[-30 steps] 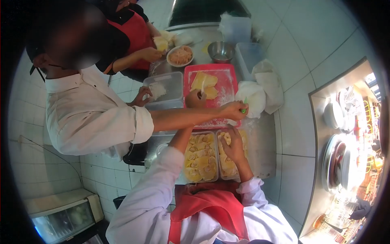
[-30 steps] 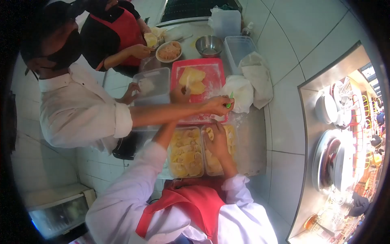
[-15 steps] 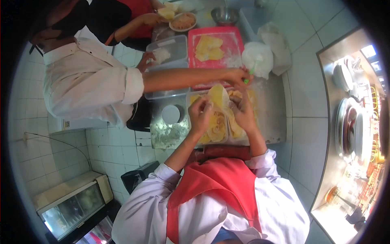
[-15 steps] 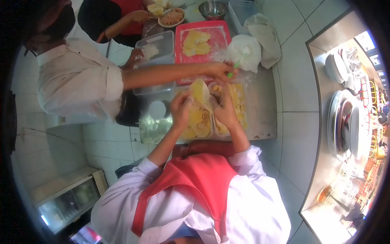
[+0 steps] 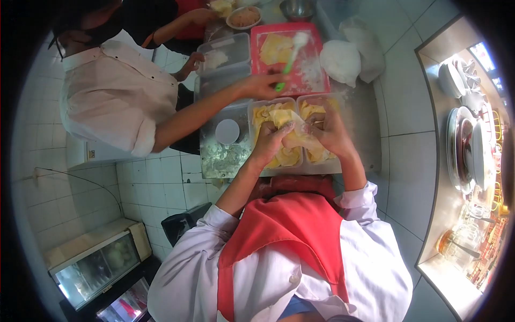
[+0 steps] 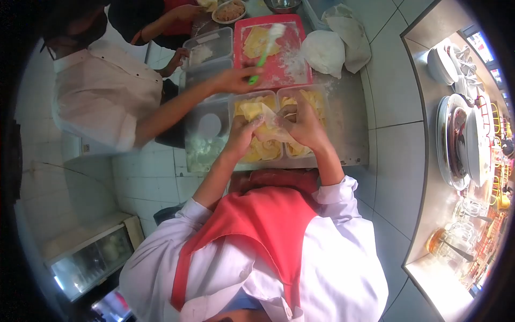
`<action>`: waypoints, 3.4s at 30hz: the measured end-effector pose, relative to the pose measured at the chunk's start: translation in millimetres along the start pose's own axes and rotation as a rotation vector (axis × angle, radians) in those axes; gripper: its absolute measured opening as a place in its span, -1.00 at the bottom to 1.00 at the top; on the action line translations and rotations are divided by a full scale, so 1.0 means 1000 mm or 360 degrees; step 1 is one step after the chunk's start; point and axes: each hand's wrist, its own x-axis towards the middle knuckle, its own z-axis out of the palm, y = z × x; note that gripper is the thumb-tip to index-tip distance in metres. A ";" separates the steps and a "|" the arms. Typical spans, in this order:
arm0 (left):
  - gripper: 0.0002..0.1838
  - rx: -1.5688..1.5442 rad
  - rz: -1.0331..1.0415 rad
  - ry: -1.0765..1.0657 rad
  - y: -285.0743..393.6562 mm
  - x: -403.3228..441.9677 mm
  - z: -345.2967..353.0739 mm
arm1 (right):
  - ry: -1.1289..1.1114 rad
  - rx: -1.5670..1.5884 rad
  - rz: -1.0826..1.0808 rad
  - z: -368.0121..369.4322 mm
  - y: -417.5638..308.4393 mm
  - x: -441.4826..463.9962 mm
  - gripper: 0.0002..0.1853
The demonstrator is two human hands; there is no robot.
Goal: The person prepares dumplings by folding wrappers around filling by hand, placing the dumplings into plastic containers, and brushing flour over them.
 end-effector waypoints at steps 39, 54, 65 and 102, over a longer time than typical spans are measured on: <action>-0.82 0.0720 0.0202 -0.0124 0.048 -0.010 0.011 | 0.0059 -0.1420 -0.0987 0.004 -0.022 -0.026 -0.22; -0.73 0.0790 0.0310 -0.0009 0.037 -0.007 0.006 | 0.0379 -0.0444 -0.0734 0.023 -0.005 -0.022 -0.59; -0.77 0.0596 0.0285 0.0190 0.028 -0.012 0.006 | 0.0245 -0.0751 -0.0953 0.010 -0.004 -0.016 -0.55; -0.34 0.0005 -0.0831 -0.0168 -0.074 -0.036 0.027 | -0.0080 -0.0417 0.0134 -0.063 0.104 -0.037 -0.60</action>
